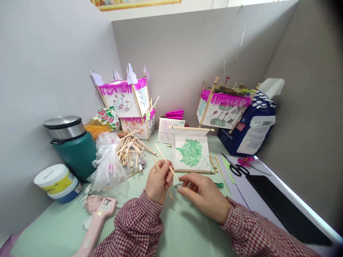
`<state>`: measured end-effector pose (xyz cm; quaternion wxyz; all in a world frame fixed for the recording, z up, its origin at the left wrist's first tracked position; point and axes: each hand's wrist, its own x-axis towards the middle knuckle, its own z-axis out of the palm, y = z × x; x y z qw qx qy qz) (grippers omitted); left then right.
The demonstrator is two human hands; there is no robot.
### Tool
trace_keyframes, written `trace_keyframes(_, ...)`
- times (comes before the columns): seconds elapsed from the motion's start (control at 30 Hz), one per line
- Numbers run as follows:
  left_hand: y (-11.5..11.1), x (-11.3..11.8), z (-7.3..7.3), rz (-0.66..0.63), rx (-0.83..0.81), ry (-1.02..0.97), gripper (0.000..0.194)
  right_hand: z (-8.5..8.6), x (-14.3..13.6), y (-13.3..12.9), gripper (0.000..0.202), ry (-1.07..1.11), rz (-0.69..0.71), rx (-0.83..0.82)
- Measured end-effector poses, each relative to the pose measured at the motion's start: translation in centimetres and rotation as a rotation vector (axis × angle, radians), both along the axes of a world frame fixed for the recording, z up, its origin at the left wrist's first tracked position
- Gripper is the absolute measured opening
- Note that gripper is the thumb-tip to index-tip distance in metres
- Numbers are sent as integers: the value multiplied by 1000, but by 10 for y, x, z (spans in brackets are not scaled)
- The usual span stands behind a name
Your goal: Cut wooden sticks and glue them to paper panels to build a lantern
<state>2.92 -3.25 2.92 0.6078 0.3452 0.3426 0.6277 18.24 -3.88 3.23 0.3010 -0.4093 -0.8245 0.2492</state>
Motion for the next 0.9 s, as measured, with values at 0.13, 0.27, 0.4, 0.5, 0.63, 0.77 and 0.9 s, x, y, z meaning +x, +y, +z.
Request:
trace_keyframes(0.13, 2, -3, -3, -19, -35, -68, 23, -2, -13, 3, 25, 165, 103, -58)
trace_keyframes(0.27, 5, -7, -6, -89, -111, -216, 18, -13, -7, 11, 25, 309, 105, -179)
trace_keyframes(0.4, 2, -5, -3, -69, -82, -168, 19, -20, -3, 18, 18, 222, -41, 68)
trace_keyframes(0.5, -1, 0, -1, -46, -42, -60, 20, -19, -4, 19, 17, 220, -77, 143)
trace_keyframes(0.63, -3, 7, -1, -66, -17, 44, 23, -14, -9, 14, 14, 313, -66, 92)
trace_keyframes(0.77, -2, 10, -5, -61, -3, 121, 26, -15, -12, 12, 13, 339, -37, 53)
trace_keyframes(0.9, -1, 11, -8, -34, 6, 204, 27, -16, -11, 10, 14, 263, -54, 120)
